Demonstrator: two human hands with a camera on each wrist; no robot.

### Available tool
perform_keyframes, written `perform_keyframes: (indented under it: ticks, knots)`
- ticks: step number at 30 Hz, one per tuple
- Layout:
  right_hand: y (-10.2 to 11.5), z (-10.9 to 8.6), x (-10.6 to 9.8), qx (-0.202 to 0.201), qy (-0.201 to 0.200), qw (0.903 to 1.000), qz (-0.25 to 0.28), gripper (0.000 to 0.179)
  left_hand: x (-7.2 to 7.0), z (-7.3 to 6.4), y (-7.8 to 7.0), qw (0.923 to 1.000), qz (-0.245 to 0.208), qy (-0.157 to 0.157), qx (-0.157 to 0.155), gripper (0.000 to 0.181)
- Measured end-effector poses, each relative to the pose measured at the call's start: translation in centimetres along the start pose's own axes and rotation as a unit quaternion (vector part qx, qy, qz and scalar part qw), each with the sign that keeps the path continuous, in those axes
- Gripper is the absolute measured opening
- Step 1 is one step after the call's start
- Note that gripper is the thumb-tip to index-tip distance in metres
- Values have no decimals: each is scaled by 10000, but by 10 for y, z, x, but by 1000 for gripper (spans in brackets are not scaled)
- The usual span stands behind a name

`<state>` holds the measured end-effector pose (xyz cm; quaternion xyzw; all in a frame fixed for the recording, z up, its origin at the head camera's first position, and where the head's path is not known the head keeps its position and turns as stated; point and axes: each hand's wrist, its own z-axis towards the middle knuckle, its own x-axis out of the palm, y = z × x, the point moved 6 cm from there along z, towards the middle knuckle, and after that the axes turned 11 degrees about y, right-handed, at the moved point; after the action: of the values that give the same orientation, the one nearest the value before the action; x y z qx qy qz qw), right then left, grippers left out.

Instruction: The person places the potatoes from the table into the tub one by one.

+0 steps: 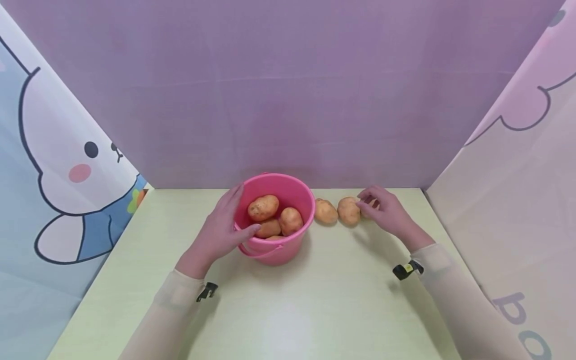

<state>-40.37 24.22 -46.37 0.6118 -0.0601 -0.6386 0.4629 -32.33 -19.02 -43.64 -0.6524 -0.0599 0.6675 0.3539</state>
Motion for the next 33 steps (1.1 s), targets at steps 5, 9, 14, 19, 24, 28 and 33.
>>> perform_keyframes:
  ticks: [5,9,14,19,24,28,33]
  knots:
    - [-11,-2,-1,54,-166,9998,-19,13,0,-1,0,10000,22,6,-12,114]
    - [-21,-5,-1,80,-284,9996,25,12,0,-1,1,10000,22,14,-23,114]
    - [-31,-7,1,198,-423,9989,22,21,0,-1,1,10000,22,5,-13,114]
    - [-42,-9,2,464,-498,9977,-39,33,0,-1,1,10000,23,2,3,114]
    - [-57,-10,4,671,-501,9964,-121,43,0,-1,0,10000,11,-5,43,114]
    - [-69,-11,6,877,-450,9950,-180,52,0,-1,-1,10000,28,1,61,113]
    - [-79,-11,6,1132,-326,9930,-132,65,0,0,-2,10000,20,-4,34,114]
